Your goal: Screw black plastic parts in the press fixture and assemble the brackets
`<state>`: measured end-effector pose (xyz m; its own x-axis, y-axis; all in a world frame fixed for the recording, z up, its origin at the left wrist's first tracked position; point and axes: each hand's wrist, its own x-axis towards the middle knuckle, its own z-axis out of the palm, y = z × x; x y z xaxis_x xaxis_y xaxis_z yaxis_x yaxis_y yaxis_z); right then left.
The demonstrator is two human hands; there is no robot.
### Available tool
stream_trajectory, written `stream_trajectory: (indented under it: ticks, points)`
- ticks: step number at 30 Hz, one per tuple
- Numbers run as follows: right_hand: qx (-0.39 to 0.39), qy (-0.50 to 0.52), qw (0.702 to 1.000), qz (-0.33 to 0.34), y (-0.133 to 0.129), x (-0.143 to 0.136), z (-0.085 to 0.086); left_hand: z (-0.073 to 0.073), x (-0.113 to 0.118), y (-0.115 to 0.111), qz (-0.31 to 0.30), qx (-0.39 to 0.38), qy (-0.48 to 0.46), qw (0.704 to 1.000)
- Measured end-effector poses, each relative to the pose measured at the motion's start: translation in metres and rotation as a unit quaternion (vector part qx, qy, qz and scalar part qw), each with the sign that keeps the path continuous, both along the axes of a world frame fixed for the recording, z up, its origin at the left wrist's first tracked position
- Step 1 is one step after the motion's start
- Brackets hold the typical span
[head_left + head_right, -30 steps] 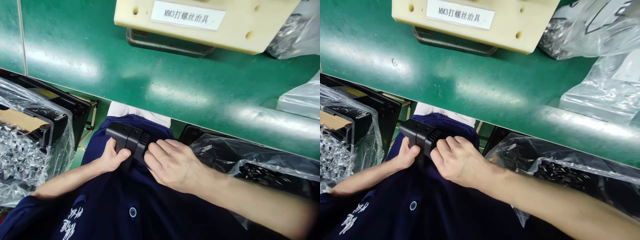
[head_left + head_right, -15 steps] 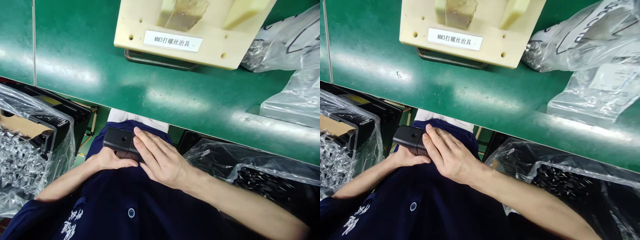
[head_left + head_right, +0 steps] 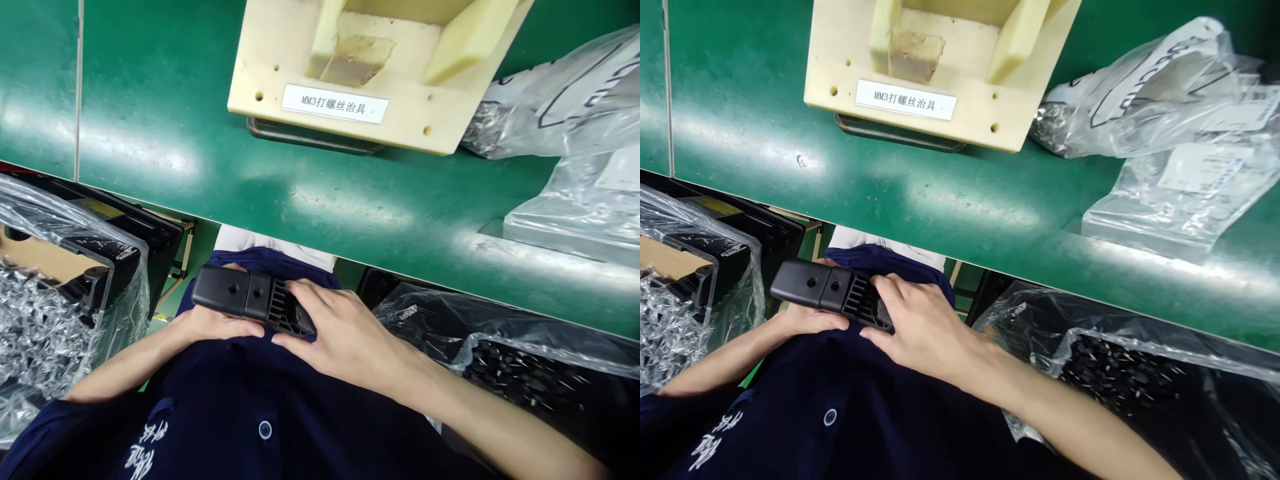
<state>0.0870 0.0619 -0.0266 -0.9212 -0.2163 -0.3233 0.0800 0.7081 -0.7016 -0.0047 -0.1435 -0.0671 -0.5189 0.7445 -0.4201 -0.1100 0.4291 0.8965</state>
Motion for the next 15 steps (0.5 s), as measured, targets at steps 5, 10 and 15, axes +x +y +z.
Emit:
stream_trajectory:
  ticks: [5, 10, 15]
  points:
    - [0.025, -0.077, 0.997, 0.018, -0.014, -0.005, -0.004, 0.000, 0.018, -0.005, 0.050, -0.004, -0.001, 0.999]
    - [0.176, 0.053, 0.980, 0.077, -0.018, 0.002, -0.024, 0.006, 0.027, -0.001, 0.131, -0.106, 0.000, 0.986]
    - [0.194, 0.045, 0.975, 0.094, -0.014, -0.004, -0.032, 0.012, 0.025, 0.009, 0.140, -0.156, -0.035, 0.977]
